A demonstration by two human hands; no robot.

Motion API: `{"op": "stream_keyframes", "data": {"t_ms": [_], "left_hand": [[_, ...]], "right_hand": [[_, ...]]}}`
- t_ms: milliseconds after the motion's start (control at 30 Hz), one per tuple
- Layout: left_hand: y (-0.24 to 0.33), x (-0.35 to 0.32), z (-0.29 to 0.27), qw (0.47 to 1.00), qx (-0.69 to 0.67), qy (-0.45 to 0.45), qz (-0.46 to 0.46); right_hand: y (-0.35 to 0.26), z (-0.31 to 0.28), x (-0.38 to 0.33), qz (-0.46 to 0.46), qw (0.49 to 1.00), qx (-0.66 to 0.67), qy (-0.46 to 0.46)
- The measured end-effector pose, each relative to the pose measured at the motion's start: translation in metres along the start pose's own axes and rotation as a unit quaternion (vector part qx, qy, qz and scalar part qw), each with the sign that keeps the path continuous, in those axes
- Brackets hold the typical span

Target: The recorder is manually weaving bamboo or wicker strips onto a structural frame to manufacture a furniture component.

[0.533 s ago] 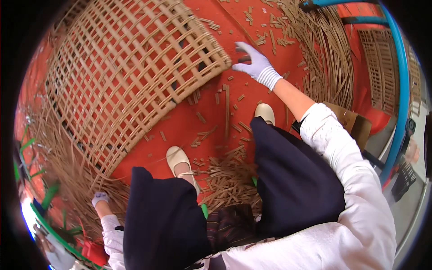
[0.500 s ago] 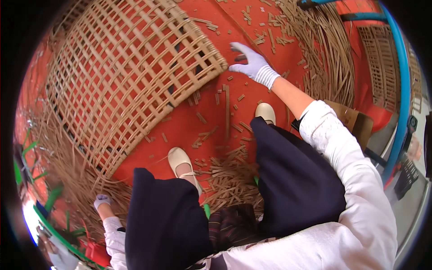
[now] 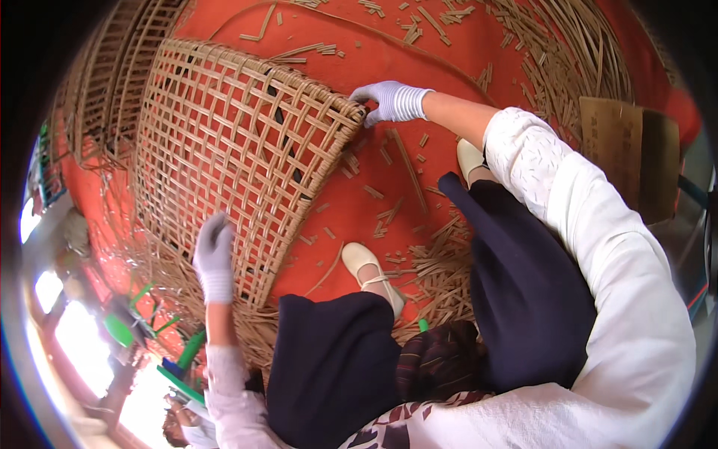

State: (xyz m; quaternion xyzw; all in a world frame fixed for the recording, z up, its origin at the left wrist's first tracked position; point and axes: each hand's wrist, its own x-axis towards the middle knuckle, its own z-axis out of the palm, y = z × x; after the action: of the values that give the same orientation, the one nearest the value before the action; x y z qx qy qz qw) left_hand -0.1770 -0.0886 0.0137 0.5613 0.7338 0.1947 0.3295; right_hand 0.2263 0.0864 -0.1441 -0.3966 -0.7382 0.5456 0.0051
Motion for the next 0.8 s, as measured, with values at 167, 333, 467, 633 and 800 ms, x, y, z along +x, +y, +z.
{"op": "stream_keyframes", "data": {"t_ms": [167,333,467,633,800], "left_hand": [[0.149,0.08,0.145,0.974,0.131,-0.094,0.16],[0.175,0.085,0.211,0.921,0.363,-0.048,0.135],[0.167,0.084,0.223,0.926,0.348,0.008,0.145],[0.168,0.09,0.228,0.943,0.323,-0.018,0.08],[0.165,0.086,0.233,0.955,0.288,-0.008,0.071]], "right_hand": [[0.016,0.01,0.001,-0.025,0.997,0.036,0.07],[0.014,0.022,-0.007,-0.058,0.986,0.109,0.115],[0.007,0.024,-0.01,-0.071,0.983,0.111,0.132],[-0.002,0.025,-0.014,-0.088,0.976,0.093,0.175],[-0.006,0.02,-0.016,-0.12,0.973,0.083,0.179]]}}
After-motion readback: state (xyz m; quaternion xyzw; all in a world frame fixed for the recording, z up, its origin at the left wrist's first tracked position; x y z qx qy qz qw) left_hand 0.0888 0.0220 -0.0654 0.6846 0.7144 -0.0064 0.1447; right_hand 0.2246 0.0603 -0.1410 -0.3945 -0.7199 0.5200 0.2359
